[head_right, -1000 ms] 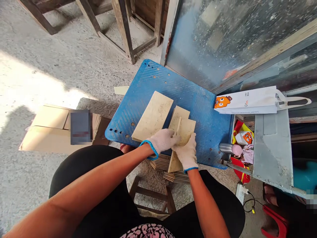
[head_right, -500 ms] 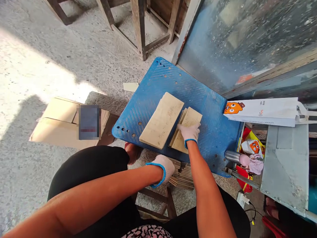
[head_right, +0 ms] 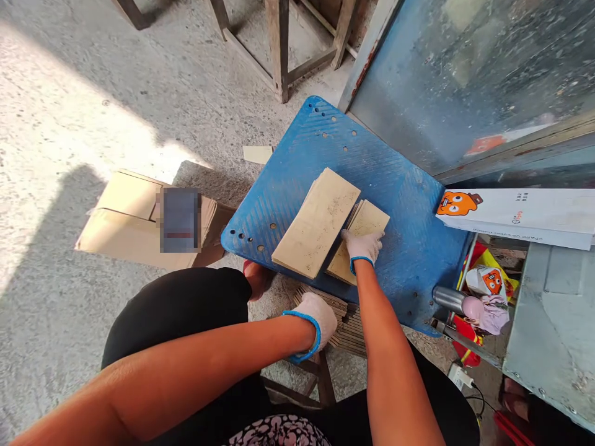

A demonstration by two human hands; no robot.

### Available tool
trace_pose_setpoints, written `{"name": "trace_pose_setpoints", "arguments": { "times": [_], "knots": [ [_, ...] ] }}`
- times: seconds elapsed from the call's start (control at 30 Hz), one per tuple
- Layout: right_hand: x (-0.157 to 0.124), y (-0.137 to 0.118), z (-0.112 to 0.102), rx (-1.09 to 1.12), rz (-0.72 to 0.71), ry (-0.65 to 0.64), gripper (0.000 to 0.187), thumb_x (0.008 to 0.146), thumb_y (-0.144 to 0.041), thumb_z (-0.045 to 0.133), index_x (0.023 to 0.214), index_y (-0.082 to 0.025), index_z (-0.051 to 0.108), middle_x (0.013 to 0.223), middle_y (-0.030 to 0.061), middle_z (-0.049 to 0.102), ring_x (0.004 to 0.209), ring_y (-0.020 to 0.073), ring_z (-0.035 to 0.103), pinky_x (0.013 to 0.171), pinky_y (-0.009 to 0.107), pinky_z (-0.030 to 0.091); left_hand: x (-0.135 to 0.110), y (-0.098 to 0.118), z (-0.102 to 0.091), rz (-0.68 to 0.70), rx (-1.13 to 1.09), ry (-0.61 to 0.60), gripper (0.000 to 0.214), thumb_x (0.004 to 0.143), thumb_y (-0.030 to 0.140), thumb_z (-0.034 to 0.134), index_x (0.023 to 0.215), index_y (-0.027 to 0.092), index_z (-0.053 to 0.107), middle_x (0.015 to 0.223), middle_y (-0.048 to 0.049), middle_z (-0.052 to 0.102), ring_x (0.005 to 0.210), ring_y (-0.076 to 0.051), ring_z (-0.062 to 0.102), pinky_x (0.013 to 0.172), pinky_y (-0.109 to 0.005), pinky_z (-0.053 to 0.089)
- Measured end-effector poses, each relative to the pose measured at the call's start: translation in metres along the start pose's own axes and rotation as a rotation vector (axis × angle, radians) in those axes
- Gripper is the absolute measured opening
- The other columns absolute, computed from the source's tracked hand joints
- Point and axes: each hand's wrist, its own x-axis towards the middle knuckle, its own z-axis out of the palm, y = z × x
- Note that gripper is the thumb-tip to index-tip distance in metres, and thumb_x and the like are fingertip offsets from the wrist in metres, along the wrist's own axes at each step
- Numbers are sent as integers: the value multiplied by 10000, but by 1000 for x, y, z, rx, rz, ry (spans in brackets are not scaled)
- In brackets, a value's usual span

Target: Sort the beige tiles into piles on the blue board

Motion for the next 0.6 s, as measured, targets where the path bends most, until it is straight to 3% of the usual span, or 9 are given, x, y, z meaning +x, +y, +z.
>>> {"name": "trace_pose_setpoints", "arguments": {
  "times": [0.13,0.3,0.6],
  "knots": [
    [-1,2,0,2,-24,-1,1328,586,-609,781,1555,-57,60,1434,294,410,1326,391,463,1073,454,406,8,0,11,-16,-26,61,276,745,120,668,984,178,792,976,-199,756,1000,-397,670,833,-573,475],
    [-4,6,0,8,-70,22,1290,627,-651,730,1560,-60,63,1445,285,392,1338,389,445,1089,453,383,20,0,23,-23,-40,47,288,676,194,757,959,222,804,955,-205,756,994,-430,662,844,-625,454],
    [-7,20,-7,147,-159,130,1114,745,-694,607,1572,-128,120,1567,214,285,1436,330,332,1153,424,321,21,3,19,-34,-24,5,346,768,211,684,1101,261,767,1030,-190,752,1091,-403,640,876,-630,452]
  ]
}}
